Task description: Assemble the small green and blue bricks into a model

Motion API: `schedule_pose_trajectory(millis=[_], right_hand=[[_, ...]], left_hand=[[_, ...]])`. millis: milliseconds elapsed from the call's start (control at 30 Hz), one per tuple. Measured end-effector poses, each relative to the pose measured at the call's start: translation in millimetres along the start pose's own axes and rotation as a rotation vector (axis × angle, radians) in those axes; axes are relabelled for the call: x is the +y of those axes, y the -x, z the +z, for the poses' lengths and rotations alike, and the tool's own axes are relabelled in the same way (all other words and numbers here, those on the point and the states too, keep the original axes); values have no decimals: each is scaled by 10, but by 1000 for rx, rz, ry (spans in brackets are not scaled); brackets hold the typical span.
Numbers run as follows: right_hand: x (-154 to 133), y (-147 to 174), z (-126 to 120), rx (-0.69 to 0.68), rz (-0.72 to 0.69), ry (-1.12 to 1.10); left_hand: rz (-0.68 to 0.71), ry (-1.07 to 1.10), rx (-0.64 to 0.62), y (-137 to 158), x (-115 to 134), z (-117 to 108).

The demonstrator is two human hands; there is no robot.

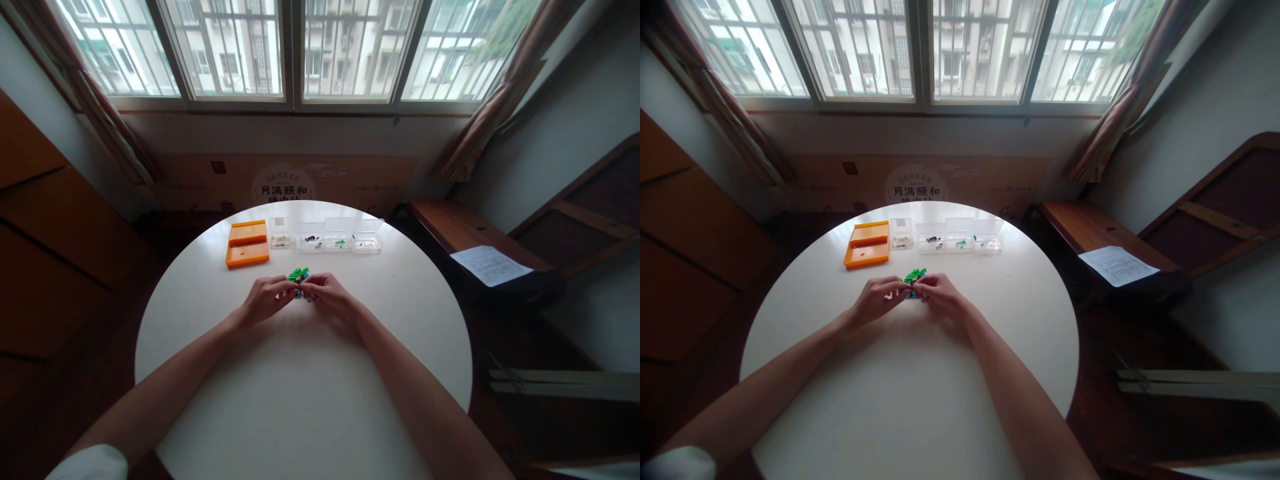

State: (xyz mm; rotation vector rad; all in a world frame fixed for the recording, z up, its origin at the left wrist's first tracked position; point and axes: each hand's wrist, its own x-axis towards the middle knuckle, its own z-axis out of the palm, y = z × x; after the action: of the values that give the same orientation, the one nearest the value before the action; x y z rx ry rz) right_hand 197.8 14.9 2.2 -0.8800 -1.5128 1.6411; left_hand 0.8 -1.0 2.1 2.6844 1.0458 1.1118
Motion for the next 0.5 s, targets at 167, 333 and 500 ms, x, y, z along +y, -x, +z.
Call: schedule_pose_trajectory(millis=[167,333,500], right_hand=[[-10,-1,10,23,2,-41],[-17,2,10,7,10,-21],[-32,5,13,4,14,-6]], left_hand=[[-12,-9,18,6,-8,1],[-4,-5,14,5,-12,8],[-1,9,9,9,-17,13]])
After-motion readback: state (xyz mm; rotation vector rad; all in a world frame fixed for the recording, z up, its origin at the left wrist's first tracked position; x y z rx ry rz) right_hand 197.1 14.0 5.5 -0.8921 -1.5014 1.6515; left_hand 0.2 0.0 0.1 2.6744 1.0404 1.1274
